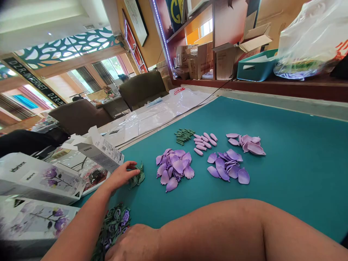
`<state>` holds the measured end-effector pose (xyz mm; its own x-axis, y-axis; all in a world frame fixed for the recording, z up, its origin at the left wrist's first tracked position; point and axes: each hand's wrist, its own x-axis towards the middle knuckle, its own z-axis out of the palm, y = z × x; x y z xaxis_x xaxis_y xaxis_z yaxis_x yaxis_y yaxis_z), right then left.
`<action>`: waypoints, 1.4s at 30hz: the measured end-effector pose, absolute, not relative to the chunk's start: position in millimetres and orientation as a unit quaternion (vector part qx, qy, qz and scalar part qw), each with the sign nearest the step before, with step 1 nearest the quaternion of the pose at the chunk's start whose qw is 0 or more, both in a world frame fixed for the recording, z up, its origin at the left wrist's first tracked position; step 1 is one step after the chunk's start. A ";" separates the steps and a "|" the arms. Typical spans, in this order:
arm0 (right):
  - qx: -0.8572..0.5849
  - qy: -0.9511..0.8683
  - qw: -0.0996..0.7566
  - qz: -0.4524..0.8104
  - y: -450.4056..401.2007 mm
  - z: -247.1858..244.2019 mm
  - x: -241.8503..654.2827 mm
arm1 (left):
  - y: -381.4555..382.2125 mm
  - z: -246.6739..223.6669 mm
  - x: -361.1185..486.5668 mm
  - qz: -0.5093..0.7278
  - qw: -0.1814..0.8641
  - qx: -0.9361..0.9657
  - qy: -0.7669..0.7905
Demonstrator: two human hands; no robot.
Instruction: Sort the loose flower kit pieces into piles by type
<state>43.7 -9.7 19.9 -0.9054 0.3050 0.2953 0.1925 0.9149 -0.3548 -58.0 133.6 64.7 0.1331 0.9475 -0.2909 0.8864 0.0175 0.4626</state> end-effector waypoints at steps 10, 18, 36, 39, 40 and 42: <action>-0.151 -0.959 0.210 0.118 -12.6 6.0 36.6 | 113.7 83.5 -79.4 0.079 0.216 0.705 0.671; -0.171 -0.952 0.242 0.076 -10.4 1.7 32.2 | 95.4 68.0 -84.8 -0.068 0.155 0.757 0.631; -0.357 -0.859 0.332 0.156 16.5 45.8 63.5 | 51.6 101.0 -122.2 0.162 0.159 0.699 0.678; -0.479 -0.793 0.289 0.244 39.8 56.9 69.9 | 20.9 98.6 -142.5 0.191 0.179 0.672 0.693; -0.501 -0.783 0.268 0.252 48.5 57.9 69.7 | 12.0 96.0 -147.9 0.198 0.185 0.663 0.698; -0.531 -0.771 0.237 0.259 65.5 56.4 66.2 | -2.5 89.6 -157.2 0.200 0.192 0.643 0.714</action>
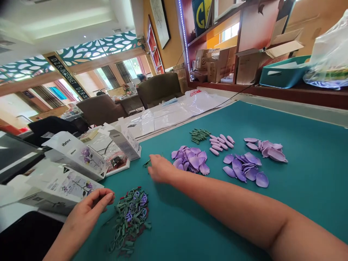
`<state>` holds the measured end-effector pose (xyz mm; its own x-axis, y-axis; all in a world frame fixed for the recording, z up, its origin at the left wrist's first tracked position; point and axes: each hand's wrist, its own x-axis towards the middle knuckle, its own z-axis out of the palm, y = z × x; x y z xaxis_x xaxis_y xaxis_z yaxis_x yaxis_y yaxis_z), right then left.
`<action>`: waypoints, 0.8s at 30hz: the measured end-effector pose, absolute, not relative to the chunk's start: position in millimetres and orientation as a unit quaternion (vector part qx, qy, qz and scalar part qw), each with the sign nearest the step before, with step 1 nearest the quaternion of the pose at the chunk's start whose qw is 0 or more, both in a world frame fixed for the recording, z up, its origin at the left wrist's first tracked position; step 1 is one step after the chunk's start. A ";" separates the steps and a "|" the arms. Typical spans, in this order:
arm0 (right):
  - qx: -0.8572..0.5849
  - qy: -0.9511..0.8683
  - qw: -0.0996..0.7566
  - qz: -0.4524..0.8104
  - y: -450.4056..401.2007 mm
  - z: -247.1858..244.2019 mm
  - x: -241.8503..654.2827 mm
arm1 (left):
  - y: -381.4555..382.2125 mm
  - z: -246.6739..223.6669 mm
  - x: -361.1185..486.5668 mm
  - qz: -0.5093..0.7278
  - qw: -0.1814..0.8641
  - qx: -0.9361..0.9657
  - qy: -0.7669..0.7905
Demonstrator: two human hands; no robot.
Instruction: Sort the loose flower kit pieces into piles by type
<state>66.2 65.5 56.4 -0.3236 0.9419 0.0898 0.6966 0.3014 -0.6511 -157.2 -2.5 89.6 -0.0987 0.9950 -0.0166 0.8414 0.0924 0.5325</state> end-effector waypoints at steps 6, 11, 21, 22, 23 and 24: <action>-0.585 -0.752 0.189 0.240 96.6 42.4 45.2 | -20.7 71.3 -179.4 0.137 0.155 0.628 0.750; -0.553 -0.780 0.213 0.200 88.4 42.7 38.3 | -20.2 58.8 -188.8 0.134 0.158 0.649 0.732; -0.337 -0.914 0.154 0.164 35.1 50.1 21.6 | -16.7 43.5 -182.8 0.168 0.148 0.708 0.670; -0.336 -0.919 0.141 0.153 32.3 48.9 20.2 | -16.5 42.8 -182.2 0.169 0.146 0.708 0.670; -0.336 -0.922 0.131 0.141 30.1 47.4 19.1 | -16.2 42.2 -181.8 0.170 0.145 0.708 0.670; -0.334 -0.926 0.121 0.131 28.3 45.4 18.3 | -15.9 41.7 -181.5 0.170 0.144 0.709 0.669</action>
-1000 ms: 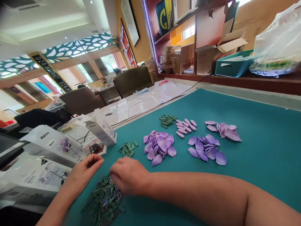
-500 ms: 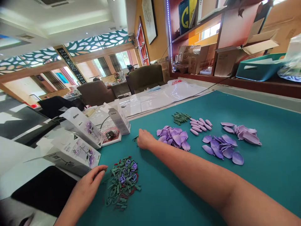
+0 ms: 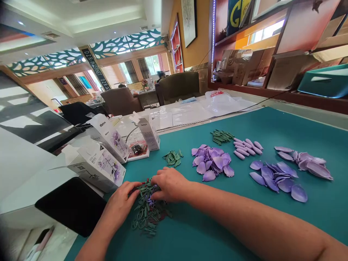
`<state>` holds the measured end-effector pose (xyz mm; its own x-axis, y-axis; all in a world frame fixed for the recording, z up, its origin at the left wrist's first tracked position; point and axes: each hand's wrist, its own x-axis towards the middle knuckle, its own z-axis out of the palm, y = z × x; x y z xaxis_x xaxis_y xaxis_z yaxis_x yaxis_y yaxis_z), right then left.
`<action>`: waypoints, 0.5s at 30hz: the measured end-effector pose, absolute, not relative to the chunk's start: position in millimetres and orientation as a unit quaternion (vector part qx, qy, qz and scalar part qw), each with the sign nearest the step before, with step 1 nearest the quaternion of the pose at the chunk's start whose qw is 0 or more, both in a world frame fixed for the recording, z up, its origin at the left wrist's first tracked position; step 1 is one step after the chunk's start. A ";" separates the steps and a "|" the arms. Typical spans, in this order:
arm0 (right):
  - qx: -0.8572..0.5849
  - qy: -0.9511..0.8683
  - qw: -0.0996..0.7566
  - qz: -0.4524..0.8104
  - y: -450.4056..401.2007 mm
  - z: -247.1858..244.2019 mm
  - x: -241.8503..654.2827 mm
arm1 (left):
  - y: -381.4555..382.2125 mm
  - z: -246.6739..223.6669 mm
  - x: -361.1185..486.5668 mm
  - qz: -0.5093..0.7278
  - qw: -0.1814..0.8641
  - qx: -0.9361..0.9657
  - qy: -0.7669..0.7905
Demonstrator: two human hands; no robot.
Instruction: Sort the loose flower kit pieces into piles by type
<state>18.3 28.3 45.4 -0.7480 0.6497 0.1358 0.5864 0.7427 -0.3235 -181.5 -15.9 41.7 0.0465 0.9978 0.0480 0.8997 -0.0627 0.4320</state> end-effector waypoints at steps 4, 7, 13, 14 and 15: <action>-0.333 -0.928 0.112 0.122 24.9 35.6 16.7 | -15.0 40.6 -181.4 0.172 0.145 0.711 0.666; -0.335 -0.923 0.136 0.130 25.2 31.5 17.3 | -15.2 41.5 -180.0 0.174 0.147 0.712 0.664; -0.362 -0.889 0.189 0.207 36.5 33.7 26.2 | -18.0 49.1 -180.7 0.173 0.163 0.700 0.674; -0.370 -0.881 0.203 0.215 39.1 33.6 28.0 | -18.6 50.5 -183.1 0.172 0.161 0.692 0.682; -0.377 -0.874 0.214 0.220 41.4 32.9 29.6 | -19.2 51.8 -186.2 0.169 0.160 0.684 0.692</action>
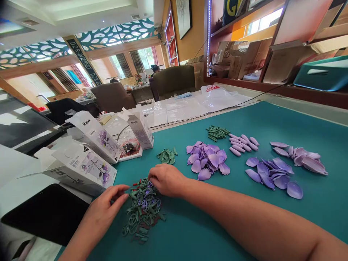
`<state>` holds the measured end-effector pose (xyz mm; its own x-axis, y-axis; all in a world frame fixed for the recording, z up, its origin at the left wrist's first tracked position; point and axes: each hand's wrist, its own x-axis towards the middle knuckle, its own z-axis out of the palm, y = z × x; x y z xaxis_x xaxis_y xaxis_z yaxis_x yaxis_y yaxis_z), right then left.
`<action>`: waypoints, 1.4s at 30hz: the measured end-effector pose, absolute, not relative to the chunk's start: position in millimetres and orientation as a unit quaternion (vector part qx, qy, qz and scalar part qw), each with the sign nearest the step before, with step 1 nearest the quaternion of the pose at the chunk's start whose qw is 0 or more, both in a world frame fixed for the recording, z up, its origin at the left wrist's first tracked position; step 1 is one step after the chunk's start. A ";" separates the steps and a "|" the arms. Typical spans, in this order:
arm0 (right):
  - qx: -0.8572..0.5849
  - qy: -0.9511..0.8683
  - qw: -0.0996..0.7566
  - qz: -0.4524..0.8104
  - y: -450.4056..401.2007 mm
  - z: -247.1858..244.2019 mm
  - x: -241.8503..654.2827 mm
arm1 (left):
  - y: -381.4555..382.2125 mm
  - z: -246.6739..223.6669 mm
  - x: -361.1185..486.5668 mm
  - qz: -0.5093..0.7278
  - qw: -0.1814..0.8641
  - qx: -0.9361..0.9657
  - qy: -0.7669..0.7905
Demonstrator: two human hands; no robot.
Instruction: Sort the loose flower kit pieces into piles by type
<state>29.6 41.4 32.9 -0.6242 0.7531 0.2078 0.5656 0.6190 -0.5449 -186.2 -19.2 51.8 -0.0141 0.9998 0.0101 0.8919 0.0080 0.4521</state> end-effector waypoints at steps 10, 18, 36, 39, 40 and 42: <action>-0.359 -0.879 0.224 0.222 45.5 22.0 31.6 | -23.2 56.1 -195.9 0.116 0.187 0.682 0.697; -0.367 -0.896 0.178 0.177 38.4 26.7 29.3 | -21.6 49.8 -198.4 0.121 0.153 0.697 0.691; -0.312 -0.889 0.241 0.232 39.4 26.5 31.5 | -38.4 59.4 -187.9 0.088 0.130 0.715 0.682; -0.320 -0.902 0.212 0.195 29.4 43.9 44.7 | -62.4 58.4 -193.5 0.040 0.151 0.721 0.676; -0.303 -0.916 0.192 0.180 22.7 48.3 49.3 | -70.8 56.3 -194.0 0.031 0.165 0.717 0.676; -0.235 -0.949 0.148 0.152 5.6 52.2 57.6 | -85.7 50.2 -191.1 0.008 0.188 0.710 0.678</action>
